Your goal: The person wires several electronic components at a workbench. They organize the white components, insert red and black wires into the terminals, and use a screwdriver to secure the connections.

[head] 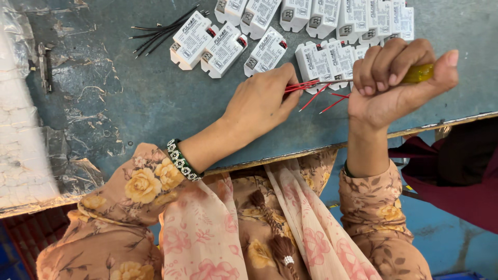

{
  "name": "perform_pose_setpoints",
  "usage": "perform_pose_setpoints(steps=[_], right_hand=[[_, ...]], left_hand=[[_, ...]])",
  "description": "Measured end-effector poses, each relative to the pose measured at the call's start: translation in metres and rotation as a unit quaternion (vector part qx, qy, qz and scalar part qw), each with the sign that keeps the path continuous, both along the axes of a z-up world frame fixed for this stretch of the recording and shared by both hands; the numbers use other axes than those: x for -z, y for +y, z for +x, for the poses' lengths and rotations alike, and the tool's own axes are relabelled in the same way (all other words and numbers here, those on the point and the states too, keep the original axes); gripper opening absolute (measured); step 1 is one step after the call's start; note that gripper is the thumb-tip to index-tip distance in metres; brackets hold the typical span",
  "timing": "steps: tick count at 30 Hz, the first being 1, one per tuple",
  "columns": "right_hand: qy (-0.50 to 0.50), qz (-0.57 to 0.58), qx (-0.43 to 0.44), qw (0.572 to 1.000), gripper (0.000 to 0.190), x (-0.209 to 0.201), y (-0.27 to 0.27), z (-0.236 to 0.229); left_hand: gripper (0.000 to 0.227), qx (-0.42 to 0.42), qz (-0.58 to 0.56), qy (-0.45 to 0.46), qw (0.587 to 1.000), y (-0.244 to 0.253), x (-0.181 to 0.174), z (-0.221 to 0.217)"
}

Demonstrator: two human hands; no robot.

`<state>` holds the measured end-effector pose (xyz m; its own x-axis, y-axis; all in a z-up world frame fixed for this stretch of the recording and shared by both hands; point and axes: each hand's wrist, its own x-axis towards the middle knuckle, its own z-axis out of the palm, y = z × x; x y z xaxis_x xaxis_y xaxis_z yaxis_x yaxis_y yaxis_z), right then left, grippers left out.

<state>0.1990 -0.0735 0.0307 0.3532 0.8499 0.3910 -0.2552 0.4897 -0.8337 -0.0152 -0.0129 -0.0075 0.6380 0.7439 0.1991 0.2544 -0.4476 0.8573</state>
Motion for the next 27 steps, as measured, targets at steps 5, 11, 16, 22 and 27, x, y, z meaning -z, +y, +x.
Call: perform_pose_setpoints(steps=[5, 11, 16, 22, 27], right_hand=[[0.308, 0.016, 0.008, 0.951, 0.072, -0.008, 0.002, -0.007], [-0.015, 0.000, -0.010, 1.000, 0.069, 0.007, -0.003, 0.008], [0.230, 0.021, 0.005, 0.973, 0.071, 0.009, -0.003, 0.005], [-0.066, 0.009, 0.005, 0.998, 0.066, 0.013, -0.008, 0.004], [-0.034, 0.006, 0.009, 0.999, 0.066, 0.019, -0.013, 0.008]], left_hand=[[0.021, 0.001, -0.022, 0.003, 1.000, 0.002, 0.004, 0.005], [0.021, 0.001, -0.009, 0.002, 1.000, 0.004, 0.006, 0.006], [0.021, 0.002, -0.005, 0.005, 1.000, 0.005, 0.009, 0.006], [0.020, -0.003, 0.015, -0.013, 1.000, 0.004, 0.012, 0.009], [0.023, 0.002, 0.045, 0.008, 0.999, 0.003, 0.013, 0.012]])
